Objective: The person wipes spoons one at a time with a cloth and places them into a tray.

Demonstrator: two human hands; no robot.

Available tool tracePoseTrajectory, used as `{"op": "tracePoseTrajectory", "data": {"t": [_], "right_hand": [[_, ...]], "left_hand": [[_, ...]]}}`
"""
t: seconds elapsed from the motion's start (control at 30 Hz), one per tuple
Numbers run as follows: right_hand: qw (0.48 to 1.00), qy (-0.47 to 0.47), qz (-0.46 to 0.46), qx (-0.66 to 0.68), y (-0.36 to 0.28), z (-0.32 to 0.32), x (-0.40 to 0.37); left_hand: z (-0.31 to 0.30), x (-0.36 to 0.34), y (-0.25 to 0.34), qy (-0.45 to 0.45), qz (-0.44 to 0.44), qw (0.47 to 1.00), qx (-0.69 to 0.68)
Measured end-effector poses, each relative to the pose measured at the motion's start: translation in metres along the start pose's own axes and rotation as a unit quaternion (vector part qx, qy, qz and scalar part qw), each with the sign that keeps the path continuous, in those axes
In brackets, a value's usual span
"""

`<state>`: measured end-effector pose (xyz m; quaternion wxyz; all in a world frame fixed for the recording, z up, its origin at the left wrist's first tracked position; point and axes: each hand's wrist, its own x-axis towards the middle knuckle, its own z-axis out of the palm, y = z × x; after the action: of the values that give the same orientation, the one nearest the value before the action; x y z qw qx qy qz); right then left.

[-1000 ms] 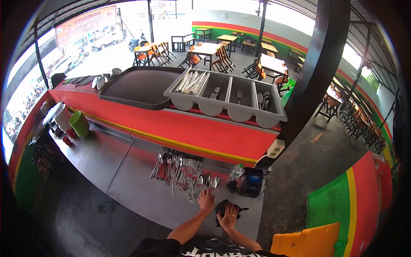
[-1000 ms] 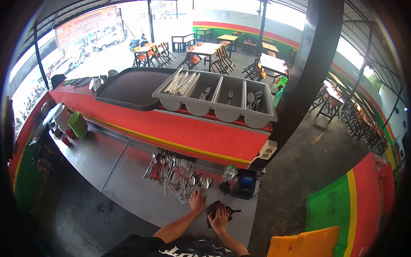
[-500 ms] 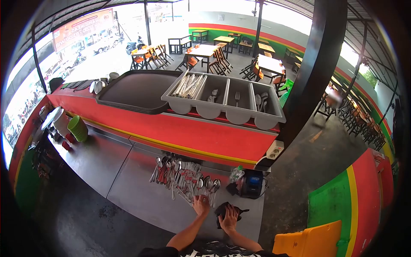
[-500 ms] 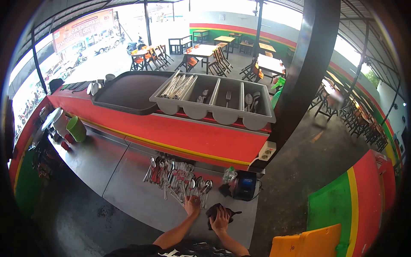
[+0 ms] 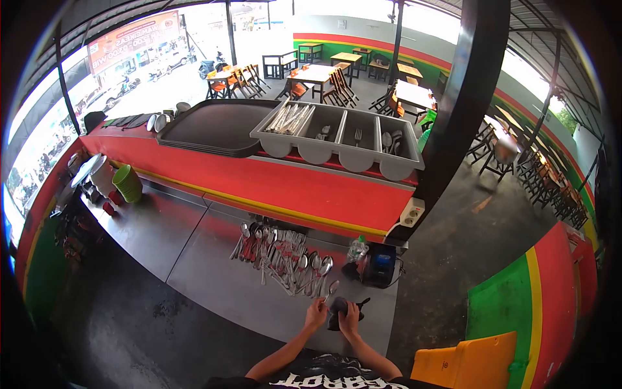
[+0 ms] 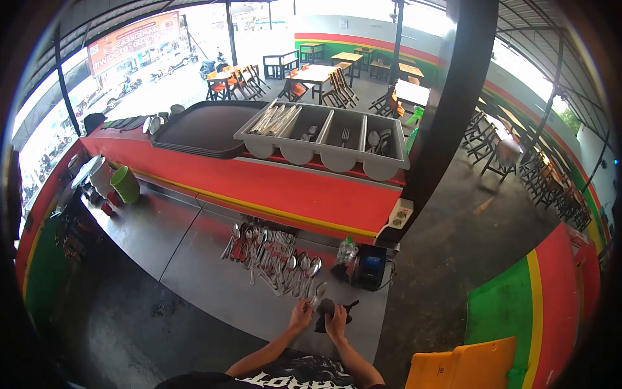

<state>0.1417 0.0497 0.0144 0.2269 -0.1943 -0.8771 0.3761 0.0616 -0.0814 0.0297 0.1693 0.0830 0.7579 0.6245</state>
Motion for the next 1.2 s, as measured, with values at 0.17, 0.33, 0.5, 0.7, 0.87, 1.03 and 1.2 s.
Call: {"op": "tracePoseTrajectory", "data": {"t": [0.17,0.33,0.5,0.7,0.87,1.03,1.2], "right_hand": [[0.951,0.019,0.148,0.271,-0.019,-0.038,0.002],[0.974,-0.092,0.015,0.206,-0.016,-0.084,-0.010],[0.972,-0.144,0.006,0.184,-0.020,-0.131,-0.017],[0.971,-0.140,0.006,0.192,-0.007,-0.157,-0.018],[0.976,-0.171,-0.049,0.125,0.005,-0.182,-0.006],[0.955,-0.237,-0.096,0.150,-0.008,-0.217,-0.006],[0.937,-0.261,-0.142,0.186,0.014,-0.221,-0.013]], "left_hand": [[0.015,-0.042,0.013,-0.068,-0.012,0.998,-0.009],[0.032,-0.065,0.009,-0.077,0.006,0.965,0.252],[0.057,-0.068,-0.005,-0.115,-0.014,0.956,0.269],[0.094,-0.080,0.003,-0.129,0.011,0.981,0.147],[0.103,-0.100,0.032,-0.174,-0.040,0.975,0.136],[0.115,-0.148,0.086,-0.085,-0.053,0.994,0.051],[0.141,-0.172,0.029,-0.017,0.058,0.996,0.062]]}}
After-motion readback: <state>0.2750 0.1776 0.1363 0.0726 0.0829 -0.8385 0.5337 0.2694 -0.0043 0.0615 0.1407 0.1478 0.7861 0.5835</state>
